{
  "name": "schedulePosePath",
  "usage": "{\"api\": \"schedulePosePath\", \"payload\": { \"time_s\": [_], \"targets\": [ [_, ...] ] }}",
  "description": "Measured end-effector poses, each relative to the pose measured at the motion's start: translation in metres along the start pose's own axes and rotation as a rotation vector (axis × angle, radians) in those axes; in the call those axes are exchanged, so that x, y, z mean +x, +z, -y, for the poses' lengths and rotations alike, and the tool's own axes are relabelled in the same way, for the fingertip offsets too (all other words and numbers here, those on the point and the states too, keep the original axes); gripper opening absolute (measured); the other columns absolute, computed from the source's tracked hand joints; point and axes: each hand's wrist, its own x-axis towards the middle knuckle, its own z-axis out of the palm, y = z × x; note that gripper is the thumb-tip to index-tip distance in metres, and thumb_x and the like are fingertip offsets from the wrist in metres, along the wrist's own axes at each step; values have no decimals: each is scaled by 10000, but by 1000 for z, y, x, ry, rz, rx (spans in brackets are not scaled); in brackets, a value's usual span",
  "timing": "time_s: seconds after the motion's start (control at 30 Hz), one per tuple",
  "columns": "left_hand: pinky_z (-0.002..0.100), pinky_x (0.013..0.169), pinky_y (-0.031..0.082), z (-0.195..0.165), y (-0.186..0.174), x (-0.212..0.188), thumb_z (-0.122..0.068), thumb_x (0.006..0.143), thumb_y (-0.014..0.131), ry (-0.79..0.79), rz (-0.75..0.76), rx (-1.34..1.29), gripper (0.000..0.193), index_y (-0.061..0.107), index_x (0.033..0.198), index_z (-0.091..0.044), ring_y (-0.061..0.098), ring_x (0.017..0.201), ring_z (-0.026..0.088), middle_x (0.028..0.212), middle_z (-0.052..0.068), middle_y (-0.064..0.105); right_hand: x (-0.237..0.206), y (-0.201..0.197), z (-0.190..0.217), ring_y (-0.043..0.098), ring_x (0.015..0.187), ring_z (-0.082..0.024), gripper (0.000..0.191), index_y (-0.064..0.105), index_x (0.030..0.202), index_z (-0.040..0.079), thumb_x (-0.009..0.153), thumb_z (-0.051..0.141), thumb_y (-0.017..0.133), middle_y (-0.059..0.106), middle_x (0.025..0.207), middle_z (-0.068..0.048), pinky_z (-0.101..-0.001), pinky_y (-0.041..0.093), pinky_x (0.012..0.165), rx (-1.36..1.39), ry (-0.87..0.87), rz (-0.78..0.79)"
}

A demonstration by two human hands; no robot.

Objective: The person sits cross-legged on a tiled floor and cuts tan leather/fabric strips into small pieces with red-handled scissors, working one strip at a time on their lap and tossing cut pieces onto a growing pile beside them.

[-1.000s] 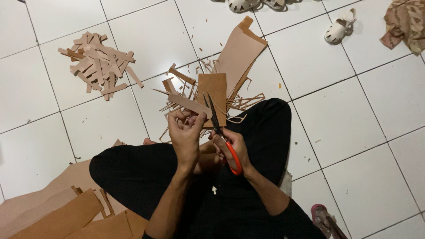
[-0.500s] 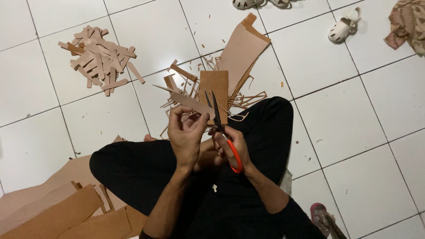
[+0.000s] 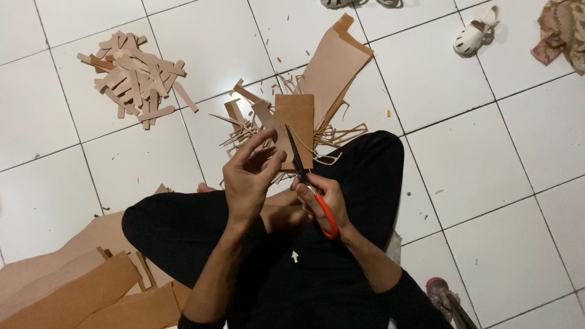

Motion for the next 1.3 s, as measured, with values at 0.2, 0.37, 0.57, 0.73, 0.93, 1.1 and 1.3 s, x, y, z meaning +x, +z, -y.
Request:
{"api": "schedulePosePath", "payload": {
  "time_s": [0.2,0.37,0.57,0.73,0.93,1.1,1.3],
  "targets": [
    [334,935,651,-1,-3,5,-130,924,767,53,3,48,426,662,1328,-44,729,1147,227,1258,129,724,2,-3,-12,458,401,-41,448,669,871,26,993,457,647,504,525,48,-200,370,372,-149,-3,-11],
    [319,933,648,1,1,2,-101,913,763,9,10,13,402,676,1303,-51,735,1135,209,1241,124,736,4,-2,-10,525,540,-27,469,678,1017,29,1011,494,612,555,644,45,-189,431,487,-186,-132,13],
    [318,895,656,4,4,-2,-74,899,767,-33,32,-72,412,673,1299,-40,732,1115,210,1260,126,724,3,-2,-1,492,479,-38,425,682,953,21,1011,438,627,540,596,33,-198,387,448,-110,-88,-14],
    [306,905,633,4,1,3,-74,891,769,-38,54,-37,440,659,1315,-38,711,1133,202,1284,117,708,0,-2,-4,460,380,-43,344,655,843,30,1007,333,642,516,498,32,-200,340,354,-83,-21,-25],
    [308,977,614,5,-1,13,-95,917,765,39,-14,30,393,693,1297,-32,721,1148,195,1266,119,736,-1,-2,-10,485,382,-57,375,621,787,23,1001,328,667,530,501,16,-218,361,353,-176,47,-14],
    [300,907,625,14,3,-3,-117,885,763,-97,5,-43,391,699,1261,-33,718,1114,182,1233,111,736,7,2,-11,495,448,-49,328,659,909,33,1019,341,638,540,572,22,-215,390,403,-135,-54,-24],
    [288,921,615,19,-7,1,-101,882,775,-54,49,22,407,696,1272,-18,726,1093,179,1212,107,744,7,11,-9,443,366,-60,361,631,834,23,1011,337,625,506,511,9,-220,331,339,12,87,-59]
  ]
}}
